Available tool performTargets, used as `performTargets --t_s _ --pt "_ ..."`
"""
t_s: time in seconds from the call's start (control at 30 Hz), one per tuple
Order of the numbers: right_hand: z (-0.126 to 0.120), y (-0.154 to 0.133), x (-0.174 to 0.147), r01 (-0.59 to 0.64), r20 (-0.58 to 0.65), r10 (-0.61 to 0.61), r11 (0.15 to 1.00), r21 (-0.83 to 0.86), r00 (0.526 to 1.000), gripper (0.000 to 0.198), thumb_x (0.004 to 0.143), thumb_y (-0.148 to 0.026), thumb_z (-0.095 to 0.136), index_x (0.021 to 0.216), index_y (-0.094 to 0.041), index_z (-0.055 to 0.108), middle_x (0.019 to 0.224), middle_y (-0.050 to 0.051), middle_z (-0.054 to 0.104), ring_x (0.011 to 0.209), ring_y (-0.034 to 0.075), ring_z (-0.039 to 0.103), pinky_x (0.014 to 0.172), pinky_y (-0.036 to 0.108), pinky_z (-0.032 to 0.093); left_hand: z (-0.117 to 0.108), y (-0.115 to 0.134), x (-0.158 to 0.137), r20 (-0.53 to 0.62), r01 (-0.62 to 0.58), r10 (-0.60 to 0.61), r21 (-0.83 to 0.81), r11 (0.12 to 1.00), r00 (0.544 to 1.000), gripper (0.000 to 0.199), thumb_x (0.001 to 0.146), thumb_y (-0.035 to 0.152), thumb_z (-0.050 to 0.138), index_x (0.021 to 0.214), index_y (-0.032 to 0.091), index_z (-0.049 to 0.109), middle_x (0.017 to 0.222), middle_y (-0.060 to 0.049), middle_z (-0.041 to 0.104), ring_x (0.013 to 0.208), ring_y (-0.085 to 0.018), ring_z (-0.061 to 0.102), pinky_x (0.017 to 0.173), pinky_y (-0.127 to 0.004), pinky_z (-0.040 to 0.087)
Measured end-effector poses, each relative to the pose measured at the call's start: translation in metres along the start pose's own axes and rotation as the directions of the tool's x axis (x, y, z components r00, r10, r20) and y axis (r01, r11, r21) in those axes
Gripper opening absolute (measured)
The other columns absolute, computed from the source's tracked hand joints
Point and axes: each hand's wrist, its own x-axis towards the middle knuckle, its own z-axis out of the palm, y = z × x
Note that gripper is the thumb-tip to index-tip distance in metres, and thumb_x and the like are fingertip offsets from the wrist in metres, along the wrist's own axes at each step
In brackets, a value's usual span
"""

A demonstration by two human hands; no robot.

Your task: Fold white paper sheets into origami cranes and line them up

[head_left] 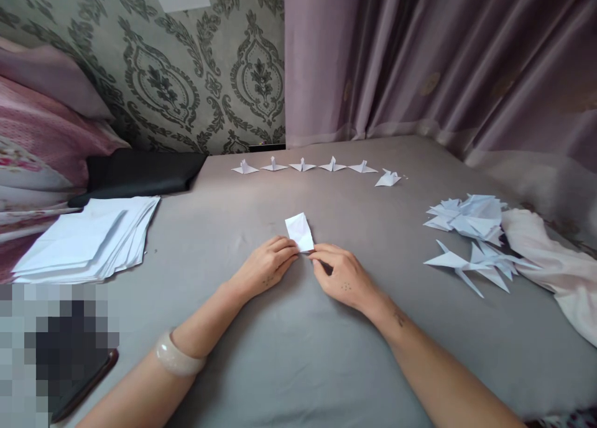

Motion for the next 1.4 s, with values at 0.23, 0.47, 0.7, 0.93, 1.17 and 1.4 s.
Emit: performTargets --t_s 0.23,0.47,0.7,0.93,1.17,1.4 --pt "0.003 0.005 0.008 -0.259 -0.123 0.294 0.935 0.243 0.948 0.014 0.084 -0.025 0.053 0.094 -0.021 0.062 0.083 0.002 0.071 0.076 0.014 0.067 0.071 0.025 0.052 -0.004 0.001 -0.003 0.133 -0.036 0.020 0.119 0.992 0.991 0.034 0.095 0.023 0.040 0.124 0.022 0.058 0.113 -0.011 0.057 0.105 -0.023 0.051 0.090 -0.039 0.046" --pt "0.016 0.010 0.016 -0.359 -0.097 0.375 0.921 0.151 0.922 0.024 0.079 -0.026 0.060 0.102 -0.023 0.060 0.083 0.000 0.068 0.069 0.013 0.063 0.067 0.027 0.050 -0.004 -0.002 -0.001 0.156 -0.033 0.014 0.120 0.992 0.988 0.034 0.094 0.023 0.042 0.124 0.028 0.058 0.111 -0.010 0.055 0.098 -0.022 0.052 0.088 -0.039 0.045" --pt "0.013 0.005 0.013 0.025 -0.195 -0.067 0.978 -0.208 0.979 0.024 0.091 -0.015 0.046 0.110 -0.020 0.060 0.093 0.005 0.066 0.084 0.017 0.058 0.079 0.029 0.046 -0.005 -0.006 -0.001 -0.368 0.211 -0.166 0.086 0.974 0.915 0.043 0.087 0.029 0.058 0.125 0.018 0.044 0.117 -0.013 0.051 0.110 -0.023 0.050 0.091 -0.037 0.045" --pt "0.004 -0.004 0.003 0.265 -0.050 -0.334 0.823 -0.503 0.941 0.026 0.091 -0.008 0.042 0.099 -0.019 0.065 0.095 0.006 0.065 0.084 0.018 0.053 0.075 0.031 0.040 -0.019 0.003 -0.014 -0.183 -0.050 0.136 0.413 0.909 0.974 0.019 0.087 0.013 0.049 0.101 0.022 0.058 0.108 -0.006 0.062 0.103 -0.023 0.050 0.091 -0.040 0.032" --pt "0.002 -0.001 -0.007 0.070 0.054 -0.054 0.933 -0.352 0.997 0.018 0.093 -0.022 0.047 0.093 -0.022 0.065 0.094 0.005 0.061 0.086 0.017 0.054 0.074 0.029 0.043 -0.016 0.011 -0.014 0.005 -0.079 0.081 0.300 0.951 0.997 0.016 0.091 0.028 0.050 0.087 0.019 0.062 0.092 -0.005 0.068 0.091 -0.020 0.055 0.087 -0.040 0.031" --pt "0.006 0.000 0.000 -0.110 -0.010 0.110 0.976 -0.187 0.994 0.013 0.090 -0.024 0.052 0.085 -0.021 0.064 0.091 0.003 0.061 0.084 0.015 0.059 0.073 0.025 0.046 -0.010 0.020 -0.009 -0.071 0.147 -0.137 0.166 0.975 0.988 0.023 0.090 0.027 0.049 0.072 0.019 0.062 0.082 -0.003 0.068 0.080 -0.017 0.058 0.081 -0.038 0.032"
